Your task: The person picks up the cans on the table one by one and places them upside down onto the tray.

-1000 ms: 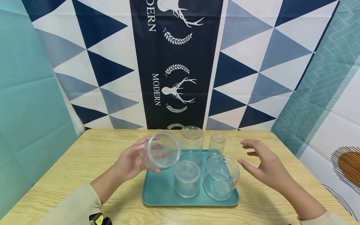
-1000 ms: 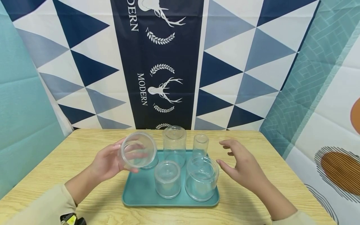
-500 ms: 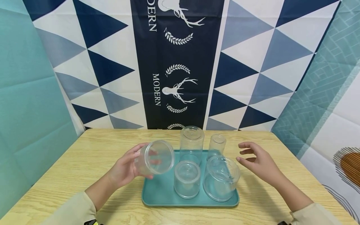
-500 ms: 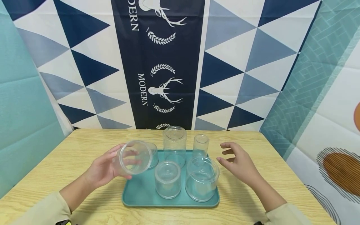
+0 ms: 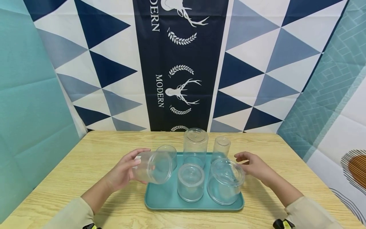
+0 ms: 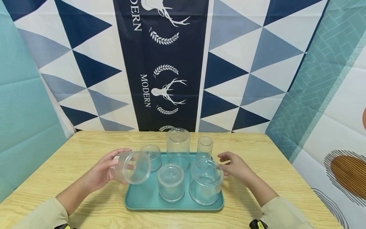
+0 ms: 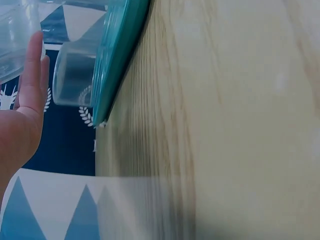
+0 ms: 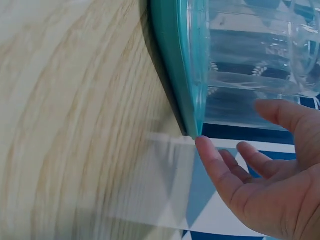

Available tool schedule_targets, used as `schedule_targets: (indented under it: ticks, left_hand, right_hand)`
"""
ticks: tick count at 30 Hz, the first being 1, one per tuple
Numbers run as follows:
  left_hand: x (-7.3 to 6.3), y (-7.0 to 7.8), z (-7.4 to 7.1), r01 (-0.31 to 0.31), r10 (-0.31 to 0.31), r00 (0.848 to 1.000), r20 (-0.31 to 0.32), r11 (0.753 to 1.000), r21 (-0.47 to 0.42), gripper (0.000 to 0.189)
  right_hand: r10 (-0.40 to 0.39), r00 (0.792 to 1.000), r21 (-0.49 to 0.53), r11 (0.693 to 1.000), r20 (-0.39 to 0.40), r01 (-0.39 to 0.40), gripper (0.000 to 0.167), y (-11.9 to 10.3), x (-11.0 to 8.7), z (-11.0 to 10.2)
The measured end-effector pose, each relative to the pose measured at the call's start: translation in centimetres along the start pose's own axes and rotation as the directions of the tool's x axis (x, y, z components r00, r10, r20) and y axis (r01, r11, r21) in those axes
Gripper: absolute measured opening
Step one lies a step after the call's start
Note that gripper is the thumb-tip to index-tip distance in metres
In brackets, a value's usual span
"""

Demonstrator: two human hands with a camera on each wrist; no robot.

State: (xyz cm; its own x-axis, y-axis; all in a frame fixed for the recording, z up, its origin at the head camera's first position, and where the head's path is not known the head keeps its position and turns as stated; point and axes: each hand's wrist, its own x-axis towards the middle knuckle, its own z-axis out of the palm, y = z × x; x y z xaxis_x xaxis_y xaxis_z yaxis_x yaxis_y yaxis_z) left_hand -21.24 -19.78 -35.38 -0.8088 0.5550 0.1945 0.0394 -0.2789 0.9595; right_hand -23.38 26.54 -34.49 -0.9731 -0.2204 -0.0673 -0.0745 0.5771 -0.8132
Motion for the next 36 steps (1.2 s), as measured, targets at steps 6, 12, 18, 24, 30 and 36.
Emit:
schedule_targets:
  ticks: [6, 12, 18, 24, 30, 36]
  left_hand:
    - [0.0, 0.2, -0.7, -0.044, 0.047, 0.999, -0.016, 0.991, 0.128, 0.039]
    - [0.0, 0.8, -0.8, -0.027, 0.047, 0.997, -0.056, 0.949, 0.313, 0.038]
    - [0.3, 1.2, -0.8, -0.038, 0.071, 0.996, -0.061, 0.901, 0.433, 0.041]
    - [0.6, 1.5, -0.6, -0.037, 0.083, 0.994, -0.07, 0.869, 0.493, 0.049]
    - [0.6, 1.9, -0.3, -0.043, 0.097, 0.993, -0.071, 0.84, 0.541, 0.049]
    - [0.6, 2.2, 0.0, -0.014, 0.075, 0.994, -0.082, 0.812, 0.583, 0.053]
  right_hand:
    - [0.086, 0.996, 0.01, 0.996, 0.037, -0.087, 0.061, 0.3, 0.9, 0.4]
    - [0.097, 0.992, -0.021, 0.995, 0.079, -0.096, 0.062, 0.5, 1.3, 0.6]
    - [0.129, 0.986, -0.032, 0.991, 0.102, -0.126, 0.061, 0.6, 1.7, 0.7]
    - [0.135, 0.986, -0.044, 0.99, 0.096, -0.131, 0.059, 0.8, 2.1, 1.0]
    - [0.12, 0.99, -0.074, 0.991, 0.075, -0.114, 0.057, 1.0, 2.6, 1.3]
    - [0.132, 0.989, -0.063, 0.99, 0.062, -0.128, 0.06, 1.1, 3.0, 1.4]
